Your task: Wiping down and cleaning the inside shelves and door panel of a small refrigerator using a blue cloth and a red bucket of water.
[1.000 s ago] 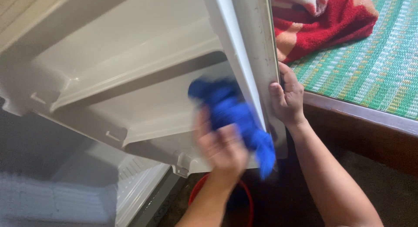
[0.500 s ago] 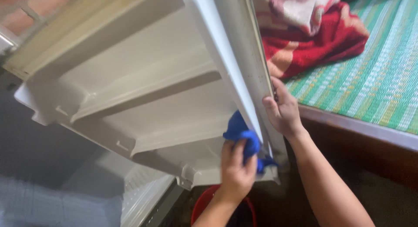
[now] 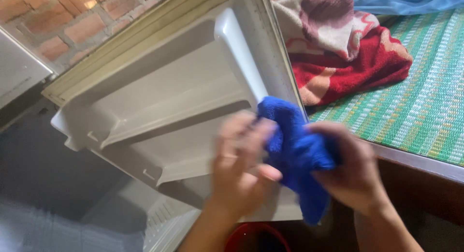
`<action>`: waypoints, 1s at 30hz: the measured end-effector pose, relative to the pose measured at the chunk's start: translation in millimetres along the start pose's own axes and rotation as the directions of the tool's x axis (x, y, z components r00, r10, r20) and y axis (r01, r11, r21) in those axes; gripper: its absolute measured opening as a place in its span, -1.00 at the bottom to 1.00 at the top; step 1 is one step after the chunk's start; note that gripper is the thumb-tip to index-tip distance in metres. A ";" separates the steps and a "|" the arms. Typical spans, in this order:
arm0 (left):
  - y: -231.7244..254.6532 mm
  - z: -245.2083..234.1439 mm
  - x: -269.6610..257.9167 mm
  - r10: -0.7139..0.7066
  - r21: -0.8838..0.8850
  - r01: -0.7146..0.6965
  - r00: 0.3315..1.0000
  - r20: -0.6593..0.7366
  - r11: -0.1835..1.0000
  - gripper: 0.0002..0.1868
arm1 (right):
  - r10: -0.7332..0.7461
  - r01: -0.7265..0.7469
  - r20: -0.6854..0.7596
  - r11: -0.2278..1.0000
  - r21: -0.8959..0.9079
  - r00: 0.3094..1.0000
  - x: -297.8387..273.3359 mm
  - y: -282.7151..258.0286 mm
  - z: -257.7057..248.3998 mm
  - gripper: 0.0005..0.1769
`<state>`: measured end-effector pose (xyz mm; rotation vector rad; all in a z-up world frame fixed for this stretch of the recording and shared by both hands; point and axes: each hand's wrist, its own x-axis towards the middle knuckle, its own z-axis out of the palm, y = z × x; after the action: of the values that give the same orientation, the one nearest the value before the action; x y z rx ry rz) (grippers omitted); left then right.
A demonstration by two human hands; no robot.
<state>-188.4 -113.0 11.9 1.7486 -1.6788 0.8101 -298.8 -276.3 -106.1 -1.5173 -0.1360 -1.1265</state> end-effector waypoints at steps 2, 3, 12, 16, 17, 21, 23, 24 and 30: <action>-22.5 -14.4 20.3 0.026 0.219 -0.001 0.993 -0.111 0.976 -0.43 | -0.079 0.043 -0.226 0.986 -0.161 0.971 0.6 2.9 -9.8 -0.30; -33.4 -20.7 28.9 0.065 0.423 0.034 0.974 -0.217 0.906 -0.49 | -0.181 0.042 -0.416 0.946 -0.322 0.891 -0.4 4.6 -15.1 -0.35; -79.8 20.2 23.3 0.044 0.452 0.022 0.990 -0.136 0.892 -0.61 | -0.551 0.414 -0.358 0.822 -0.391 0.754 136.9 -42.3 51.0 -0.42; -89.6 21.4 15.5 -0.013 0.397 0.072 0.988 -0.152 0.915 -0.62 | -0.499 0.388 -0.137 0.794 -0.469 0.856 147.0 -25.1 57.2 -0.49; -90.0 21.7 15.2 0.021 0.437 0.044 0.989 -0.143 0.898 -0.62 | -0.479 0.393 -0.104 0.809 -0.437 0.872 135.9 -14.8 56.9 -0.54; -84.1 29.1 16.7 0.034 0.468 0.051 0.985 -0.172 0.882 -0.69 | -0.544 0.457 -0.103 0.780 -0.427 0.833 67.3 36.5 56.4 -0.43; -84.9 32.9 17.1 0.031 0.475 0.063 0.982 -0.187 0.878 -0.71 | -0.530 0.412 -0.118 0.764 -0.497 0.840 11.2 82.6 60.6 -0.42; -83.9 35.2 17.2 0.026 0.479 0.077 0.978 -0.206 0.874 -0.73 | -0.516 0.365 -0.130 0.740 -0.564 0.847 -18.7 103.7 62.4 -0.41; -90.6 44.5 16.1 0.059 0.483 0.065 0.970 -0.237 0.873 -0.72 | -0.339 0.148 -0.327 0.859 -0.491 0.882 -202.6 288.3 84.8 -0.37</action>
<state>-96.0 -153.5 -4.4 1.8685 -1.3791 1.4886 -173.8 -198.1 -437.1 -1.6618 0.2416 -1.7561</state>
